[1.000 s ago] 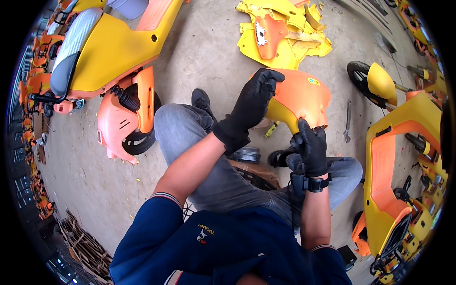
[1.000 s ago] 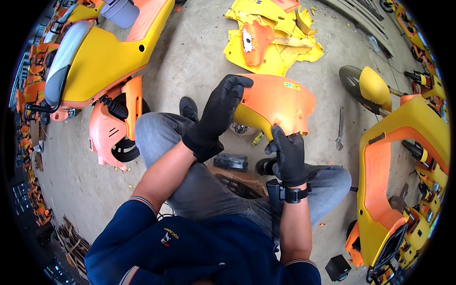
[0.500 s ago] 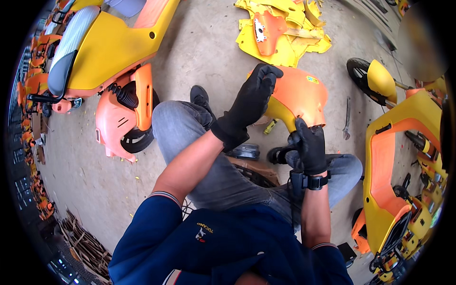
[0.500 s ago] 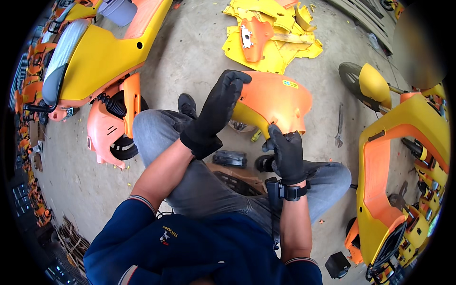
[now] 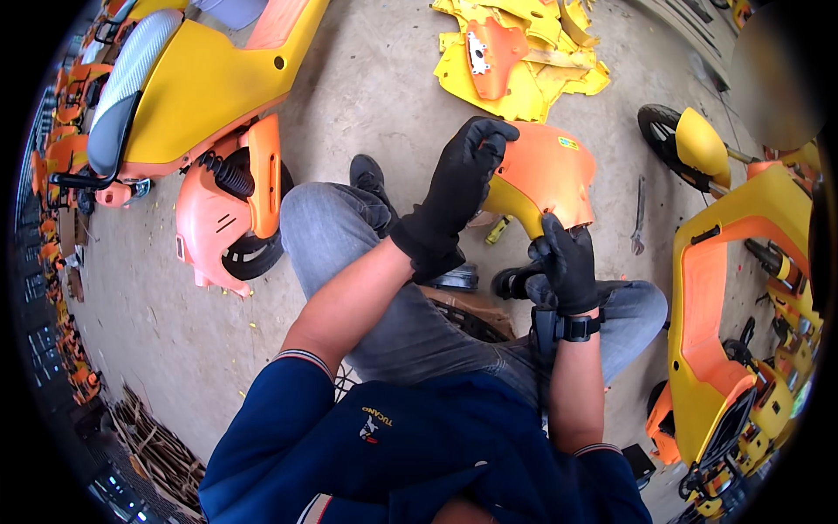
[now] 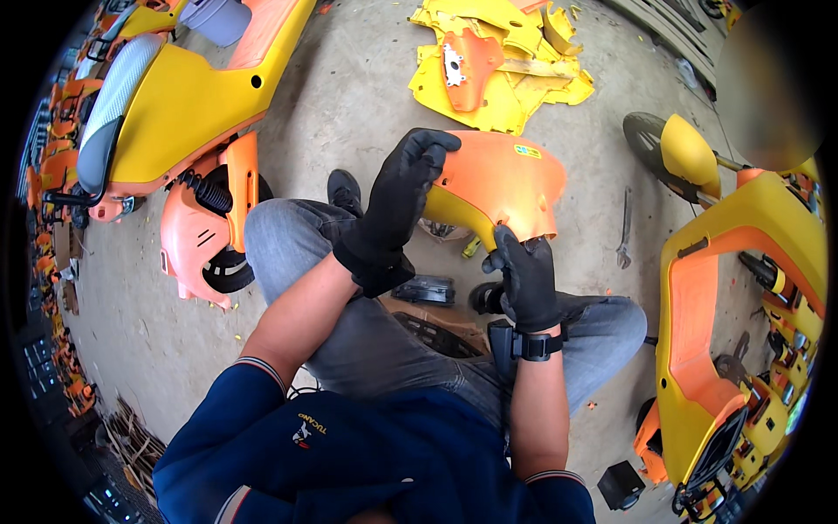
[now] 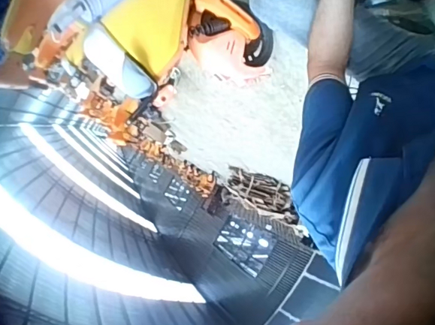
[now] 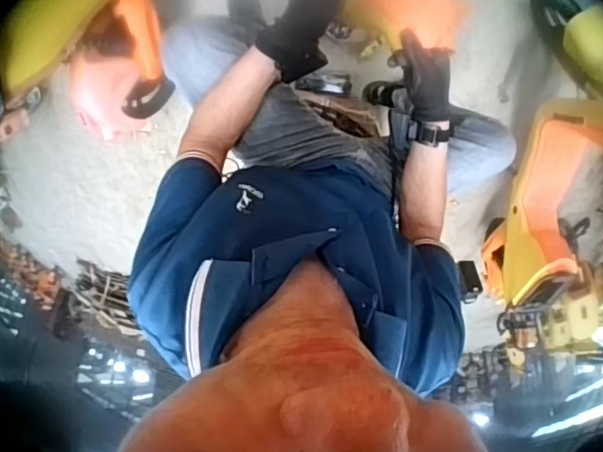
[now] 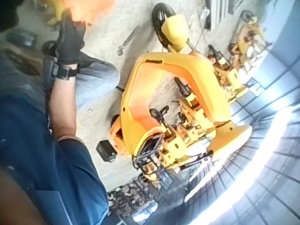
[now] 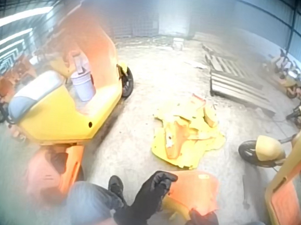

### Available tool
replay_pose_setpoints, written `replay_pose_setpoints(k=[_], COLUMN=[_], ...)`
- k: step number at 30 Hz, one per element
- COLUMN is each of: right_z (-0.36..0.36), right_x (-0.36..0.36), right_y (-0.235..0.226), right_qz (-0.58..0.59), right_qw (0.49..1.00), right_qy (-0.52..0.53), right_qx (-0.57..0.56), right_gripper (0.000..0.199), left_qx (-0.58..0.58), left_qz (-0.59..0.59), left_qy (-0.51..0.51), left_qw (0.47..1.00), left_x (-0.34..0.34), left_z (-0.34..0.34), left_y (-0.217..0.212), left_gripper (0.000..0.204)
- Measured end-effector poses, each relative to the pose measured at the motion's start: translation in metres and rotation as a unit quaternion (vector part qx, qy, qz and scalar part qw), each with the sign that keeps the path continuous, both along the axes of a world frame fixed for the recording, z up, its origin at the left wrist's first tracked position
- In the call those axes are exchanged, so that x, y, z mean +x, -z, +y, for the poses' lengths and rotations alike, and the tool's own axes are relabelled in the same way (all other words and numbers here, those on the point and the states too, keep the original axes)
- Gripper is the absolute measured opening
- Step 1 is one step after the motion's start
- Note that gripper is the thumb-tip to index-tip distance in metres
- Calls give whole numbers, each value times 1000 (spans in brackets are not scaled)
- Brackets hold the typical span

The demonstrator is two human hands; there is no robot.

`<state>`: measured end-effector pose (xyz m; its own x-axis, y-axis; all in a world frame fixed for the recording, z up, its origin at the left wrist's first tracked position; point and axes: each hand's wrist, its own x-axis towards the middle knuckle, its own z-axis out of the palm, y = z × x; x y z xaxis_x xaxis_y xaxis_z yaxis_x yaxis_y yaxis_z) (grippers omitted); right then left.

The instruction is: The person sits on the floor and assembles scooter body panels. They use a screwdriver to fasten screws into an orange plastic panel, then attach a yellow panel to it. The person continues to secure the components together using the screwdriver.

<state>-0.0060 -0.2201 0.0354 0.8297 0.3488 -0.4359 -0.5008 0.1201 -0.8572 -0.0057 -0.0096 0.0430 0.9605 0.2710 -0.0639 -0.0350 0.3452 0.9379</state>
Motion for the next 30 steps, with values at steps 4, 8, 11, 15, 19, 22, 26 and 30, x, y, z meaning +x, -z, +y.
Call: replay_pose_setpoints(k=[4,8,11,15,19,22,26,30], right_z=[2,2,4,-6,-16,-34,-55,-76], right_x=[-2,-3,-3,0,1,10,38,65], right_y=[1,2,-6,-4,-25,-19,20,89], right_qz=[13,19,15,16,-50,-123,-46,44], right_qw=[1000,999,1000,996,989,974,985,988], right_qy=[17,27,18,-23,-82,-62,-12,32], right_qx=[5,15,-10,-80,-115,-177,-167,-148], right_gripper=[21,23,24,22,36,55,44,32], left_qx=[45,70,89,92,81,92,109,170], left_qz=[-17,3,-2,-2,4,-21,-33,-41], left_qy=[-5,24,20,4,-52,-79,-144,-172], left_qw=[999,997,996,996,995,992,983,970], left_x=[0,-2,-1,-1,3,3,5,12], left_z=[-1,0,2,5,21,36,55,70], left_y=[0,-3,-4,-4,-3,-9,-9,-11], left_gripper=[19,20,20,20,17,16,19,19])
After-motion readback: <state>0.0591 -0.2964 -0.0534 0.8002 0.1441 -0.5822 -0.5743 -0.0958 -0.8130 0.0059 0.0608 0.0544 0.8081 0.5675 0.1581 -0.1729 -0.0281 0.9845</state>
